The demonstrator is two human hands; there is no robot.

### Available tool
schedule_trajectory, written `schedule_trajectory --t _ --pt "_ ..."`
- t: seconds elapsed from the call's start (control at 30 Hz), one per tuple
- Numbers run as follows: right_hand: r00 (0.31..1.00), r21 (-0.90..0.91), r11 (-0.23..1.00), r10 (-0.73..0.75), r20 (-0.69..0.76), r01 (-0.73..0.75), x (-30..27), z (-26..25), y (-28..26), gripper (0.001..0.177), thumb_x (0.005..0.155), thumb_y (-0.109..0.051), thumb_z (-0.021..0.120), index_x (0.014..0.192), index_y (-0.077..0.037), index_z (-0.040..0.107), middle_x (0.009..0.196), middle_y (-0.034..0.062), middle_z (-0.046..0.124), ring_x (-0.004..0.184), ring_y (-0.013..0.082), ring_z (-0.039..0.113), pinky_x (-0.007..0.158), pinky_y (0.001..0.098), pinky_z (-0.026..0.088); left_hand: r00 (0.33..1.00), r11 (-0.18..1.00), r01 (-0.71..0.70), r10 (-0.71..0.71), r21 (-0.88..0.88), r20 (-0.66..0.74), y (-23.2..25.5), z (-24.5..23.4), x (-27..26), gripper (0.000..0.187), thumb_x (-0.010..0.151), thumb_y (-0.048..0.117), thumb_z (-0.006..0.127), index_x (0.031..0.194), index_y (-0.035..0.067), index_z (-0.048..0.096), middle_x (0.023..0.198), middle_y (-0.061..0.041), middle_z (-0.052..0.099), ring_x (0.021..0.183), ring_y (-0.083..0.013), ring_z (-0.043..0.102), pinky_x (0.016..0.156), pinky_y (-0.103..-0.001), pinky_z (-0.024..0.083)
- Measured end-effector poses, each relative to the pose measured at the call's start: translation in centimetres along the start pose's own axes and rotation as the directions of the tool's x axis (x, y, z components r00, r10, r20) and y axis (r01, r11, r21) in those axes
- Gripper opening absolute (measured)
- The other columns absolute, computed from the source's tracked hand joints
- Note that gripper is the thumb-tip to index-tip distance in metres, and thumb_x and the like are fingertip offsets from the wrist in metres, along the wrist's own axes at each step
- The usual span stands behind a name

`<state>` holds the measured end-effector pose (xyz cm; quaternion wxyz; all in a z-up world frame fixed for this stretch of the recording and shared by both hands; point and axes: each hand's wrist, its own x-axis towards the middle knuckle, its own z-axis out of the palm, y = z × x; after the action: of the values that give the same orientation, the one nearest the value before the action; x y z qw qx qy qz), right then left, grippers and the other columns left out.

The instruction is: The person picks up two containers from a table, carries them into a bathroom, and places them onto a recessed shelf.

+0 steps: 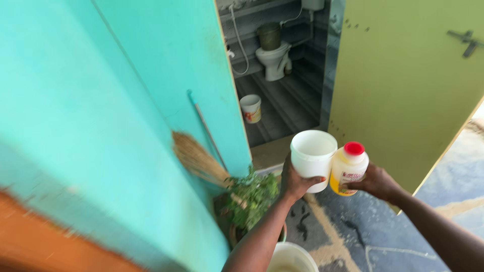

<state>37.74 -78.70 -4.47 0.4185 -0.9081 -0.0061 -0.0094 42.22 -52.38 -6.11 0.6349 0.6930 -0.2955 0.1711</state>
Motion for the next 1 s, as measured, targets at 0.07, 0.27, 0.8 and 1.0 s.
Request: schedule_trajectory --t 0.07,0.27,0.8,1.0 --pt "1.0 -0.038 0.999 -0.018 -0.016 0.017 2.3 -1.7 0.7 0.083 0.062 -0.03 0.095 0.133 -0.012 0.055 0.125 0.0114 0.073 0.119 0.0251 0.072 0.106 0.0424 0.055 1.0 0.997 0.007 -0.008 -0.077 -0.005 -1.5 1.7 2.3 0.11 0.064 0.052 0.096 0.149 0.003 0.045 0.14 -0.016 0.063 0.13 -0.03 0.064 0.109 -0.044 0.053" --pt "0.999 -0.137 0.991 -0.012 -0.042 0.007 6.4 -6.1 2.6 0.087 0.062 -0.03 0.097 0.134 -0.011 0.052 0.126 0.0115 0.071 0.119 0.0249 0.07 0.109 0.0419 0.053 0.994 0.994 0.109 -0.109 -0.001 -0.023 -4.5 6.1 6.7 0.116 0.061 0.055 0.095 0.151 0.005 0.04 0.141 -0.014 0.057 0.132 -0.0296 0.06 0.11 -0.045 0.052" --pt "0.973 -0.106 0.967 -0.231 0.019 0.232 20.3 -11.3 9.7 0.091 0.061 -0.029 0.096 0.137 -0.01 0.048 0.128 0.0133 0.069 0.121 0.0268 0.068 0.107 0.0426 0.052 0.977 0.976 0.176 -0.157 0.13 -0.145 -8.3 9.0 14.5 0.112 0.06 0.05 0.096 0.149 0.006 0.046 0.139 -0.014 0.063 0.128 -0.0278 0.064 0.107 -0.043 0.053" --pt "0.99 -0.104 0.984 -0.142 0.022 0.144 26.6 -12.9 9.4 0.111 0.061 -0.035 0.096 0.148 -0.008 0.033 0.131 0.0163 0.064 0.121 0.0298 0.066 0.108 0.0443 0.053 0.951 0.964 0.239 -0.209 0.113 -0.227 -8.9 10.2 18.0 0.11 0.058 0.045 0.097 0.146 0.006 0.044 0.136 -0.013 0.065 0.126 -0.0261 0.065 0.107 -0.041 0.055"
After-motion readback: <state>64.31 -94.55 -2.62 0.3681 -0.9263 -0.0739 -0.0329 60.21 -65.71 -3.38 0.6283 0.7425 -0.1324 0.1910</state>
